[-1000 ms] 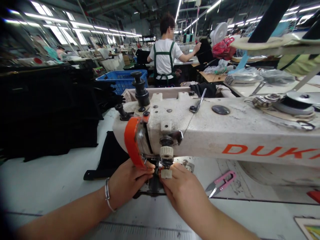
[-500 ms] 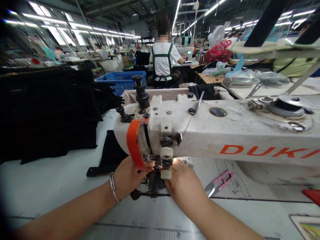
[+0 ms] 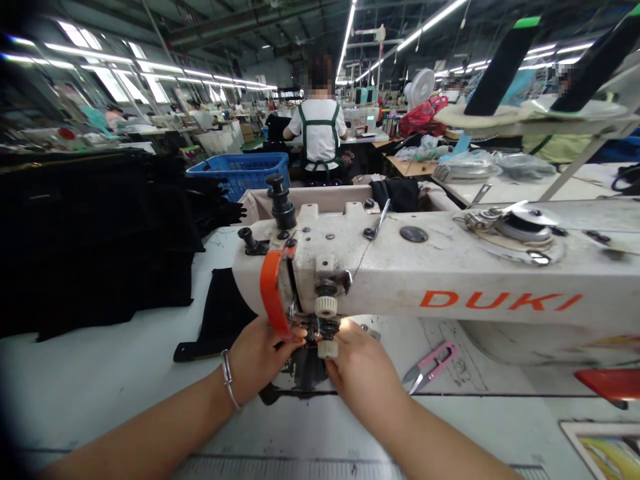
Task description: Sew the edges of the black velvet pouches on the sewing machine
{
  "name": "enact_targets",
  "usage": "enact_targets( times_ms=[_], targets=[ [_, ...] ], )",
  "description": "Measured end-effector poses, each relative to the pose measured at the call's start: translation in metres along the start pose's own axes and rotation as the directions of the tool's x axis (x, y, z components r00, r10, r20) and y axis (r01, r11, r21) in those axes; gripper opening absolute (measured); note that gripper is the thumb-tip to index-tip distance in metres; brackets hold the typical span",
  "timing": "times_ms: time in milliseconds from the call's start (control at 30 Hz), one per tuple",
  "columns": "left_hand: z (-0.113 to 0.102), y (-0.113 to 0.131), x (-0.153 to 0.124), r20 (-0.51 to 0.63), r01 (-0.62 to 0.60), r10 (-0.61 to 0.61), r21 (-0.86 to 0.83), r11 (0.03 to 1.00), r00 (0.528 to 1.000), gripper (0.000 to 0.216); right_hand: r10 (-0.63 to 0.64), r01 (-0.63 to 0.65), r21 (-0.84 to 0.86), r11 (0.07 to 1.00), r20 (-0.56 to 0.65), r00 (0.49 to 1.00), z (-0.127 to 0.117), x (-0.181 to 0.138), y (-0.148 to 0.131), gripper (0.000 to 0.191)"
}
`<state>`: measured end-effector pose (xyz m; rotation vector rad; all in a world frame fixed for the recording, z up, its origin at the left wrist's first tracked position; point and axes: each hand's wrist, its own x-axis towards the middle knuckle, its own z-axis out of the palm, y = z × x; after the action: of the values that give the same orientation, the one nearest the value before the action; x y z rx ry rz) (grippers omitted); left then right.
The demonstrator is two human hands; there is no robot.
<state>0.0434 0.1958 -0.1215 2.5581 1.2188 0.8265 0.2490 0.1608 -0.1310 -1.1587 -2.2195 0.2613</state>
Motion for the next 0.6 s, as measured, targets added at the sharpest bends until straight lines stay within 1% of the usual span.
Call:
enact_targets(
  times_ms=[167,300,400,600],
  targets=[
    [0.002,-0.002,-0.003,-0.012,0.003,-0.003,0.012,1.000,1.000,0.012,0.028,-0.028,-0.008,1.000,0.003,1.000,0.002,0.000,-0.002,0.020],
    [0.004,-0.005,-0.003,-0.053,-0.042,0.043,0.016,0.999,0.998,0.014,0.051,-0.050,-0.053,0.997,0.007,0.999,0.003,0.002,-0.006,0.021],
    [0.006,-0.010,-0.003,-0.085,-0.069,0.071,0.026,0.997,0.994,0.014,0.073,-0.072,-0.087,0.994,0.010,0.997,0.002,0.006,-0.008,0.014],
    [0.013,-0.025,-0.006,-0.047,-0.052,0.055,0.046,0.998,0.997,0.012,0.108,-0.104,-0.094,0.990,0.037,0.994,-0.002,0.010,-0.011,0.013]
  ],
)
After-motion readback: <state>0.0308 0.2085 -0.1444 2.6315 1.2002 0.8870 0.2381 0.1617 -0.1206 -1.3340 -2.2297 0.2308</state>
